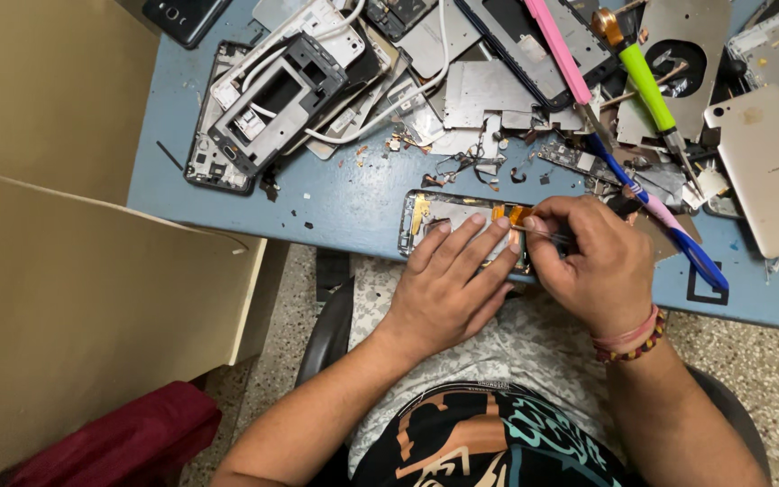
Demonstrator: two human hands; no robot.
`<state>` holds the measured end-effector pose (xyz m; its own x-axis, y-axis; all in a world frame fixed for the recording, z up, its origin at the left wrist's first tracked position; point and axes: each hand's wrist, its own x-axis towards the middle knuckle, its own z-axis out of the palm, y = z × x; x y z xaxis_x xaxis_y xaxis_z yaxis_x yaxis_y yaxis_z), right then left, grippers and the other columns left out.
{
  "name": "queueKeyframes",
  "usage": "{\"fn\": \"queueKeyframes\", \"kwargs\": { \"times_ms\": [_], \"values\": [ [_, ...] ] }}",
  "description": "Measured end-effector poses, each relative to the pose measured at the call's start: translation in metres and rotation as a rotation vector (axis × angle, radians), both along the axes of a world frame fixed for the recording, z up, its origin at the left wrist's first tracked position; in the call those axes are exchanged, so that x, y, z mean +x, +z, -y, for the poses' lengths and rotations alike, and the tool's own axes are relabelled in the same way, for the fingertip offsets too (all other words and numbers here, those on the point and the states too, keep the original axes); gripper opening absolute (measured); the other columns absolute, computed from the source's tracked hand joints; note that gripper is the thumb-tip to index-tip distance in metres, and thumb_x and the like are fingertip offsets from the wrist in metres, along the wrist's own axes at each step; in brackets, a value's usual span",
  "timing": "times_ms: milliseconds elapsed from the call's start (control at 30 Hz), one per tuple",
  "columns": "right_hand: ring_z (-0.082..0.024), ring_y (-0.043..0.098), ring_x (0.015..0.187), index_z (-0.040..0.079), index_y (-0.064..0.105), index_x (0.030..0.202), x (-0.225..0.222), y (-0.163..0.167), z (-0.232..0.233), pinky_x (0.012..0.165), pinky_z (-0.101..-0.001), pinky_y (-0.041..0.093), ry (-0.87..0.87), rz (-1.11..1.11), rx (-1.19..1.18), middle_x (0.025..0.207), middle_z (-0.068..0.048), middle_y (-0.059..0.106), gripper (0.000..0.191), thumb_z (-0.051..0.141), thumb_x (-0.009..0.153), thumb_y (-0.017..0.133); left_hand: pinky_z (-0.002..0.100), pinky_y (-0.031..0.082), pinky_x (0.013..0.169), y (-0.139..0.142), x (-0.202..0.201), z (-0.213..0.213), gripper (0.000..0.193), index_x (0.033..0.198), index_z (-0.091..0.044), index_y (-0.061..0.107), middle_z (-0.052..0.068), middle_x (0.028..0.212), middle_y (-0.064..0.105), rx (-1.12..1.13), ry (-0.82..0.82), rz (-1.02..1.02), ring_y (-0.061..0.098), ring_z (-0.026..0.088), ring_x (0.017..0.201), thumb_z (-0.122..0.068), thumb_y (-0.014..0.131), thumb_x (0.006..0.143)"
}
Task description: The person disassembles a smartphone at a cluttered workbench, prying open the phone body and using a small pry tool to lift out internal components and flex cables, placing removed parts and debris on the bench.
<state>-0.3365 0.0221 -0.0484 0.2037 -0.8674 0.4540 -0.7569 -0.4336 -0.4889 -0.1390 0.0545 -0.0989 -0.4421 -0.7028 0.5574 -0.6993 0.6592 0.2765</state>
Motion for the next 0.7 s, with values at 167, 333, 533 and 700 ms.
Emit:
{"fn": "queueKeyframes", "kwargs": {
  "times_ms": [167, 333, 533, 700],
  "values": [
    [-0.021, 0.071, 0.077, 0.007, 0.069, 0.102, 0.0, 0.0, 0.0, 0.067, -0.0312, 0.054, -0.007, 0.011, 0.015, 0.09, -0.007, 0.07, 0.012, 0.008, 0.094, 0.078, 0.044, 0.027, 0.124, -0.001, -0.001, 0.001, 0.051, 0.146, -0.011, 0.058, 0.01, 0.153, 0.055, 0.004, -0.005, -0.003, 0.047, 0.026, 0.145, -0.033, 0.07, 0.101],
    [-0.022, 0.071, 0.08, 0.006, 0.069, 0.103, 0.0, 0.0, -0.001, 0.069, -0.0316, 0.054, 0.003, 0.025, 0.013, 0.092, -0.007, 0.07, 0.012, 0.008, 0.094, 0.077, 0.044, 0.027, 0.124, -0.002, -0.002, 0.0, 0.05, 0.146, -0.012, 0.058, 0.009, 0.153, 0.055, 0.001, 0.008, 0.012, 0.047, 0.025, 0.146, -0.033, 0.069, 0.102],
    [-0.02, 0.072, 0.078, 0.004, 0.069, 0.1, -0.001, 0.005, -0.003, 0.066, -0.0299, 0.054, 0.067, 0.075, 0.051, 0.09, -0.008, 0.07, 0.013, 0.008, 0.091, 0.078, 0.044, 0.026, 0.125, -0.004, -0.002, 0.0, 0.048, 0.144, -0.011, 0.061, 0.01, 0.154, 0.054, -0.032, 0.009, 0.019, 0.046, 0.026, 0.147, -0.033, 0.07, 0.102],
    [-0.021, 0.07, 0.076, 0.005, 0.072, 0.093, -0.002, 0.011, -0.001, 0.067, -0.0302, 0.054, 0.201, 0.053, 0.059, 0.091, -0.008, 0.07, 0.014, 0.01, 0.083, 0.08, 0.043, 0.025, 0.125, -0.005, 0.0, 0.001, 0.037, 0.132, -0.013, 0.066, 0.009, 0.156, 0.053, -0.021, -0.002, 0.014, 0.046, 0.025, 0.147, -0.033, 0.07, 0.101]
  ]
}}
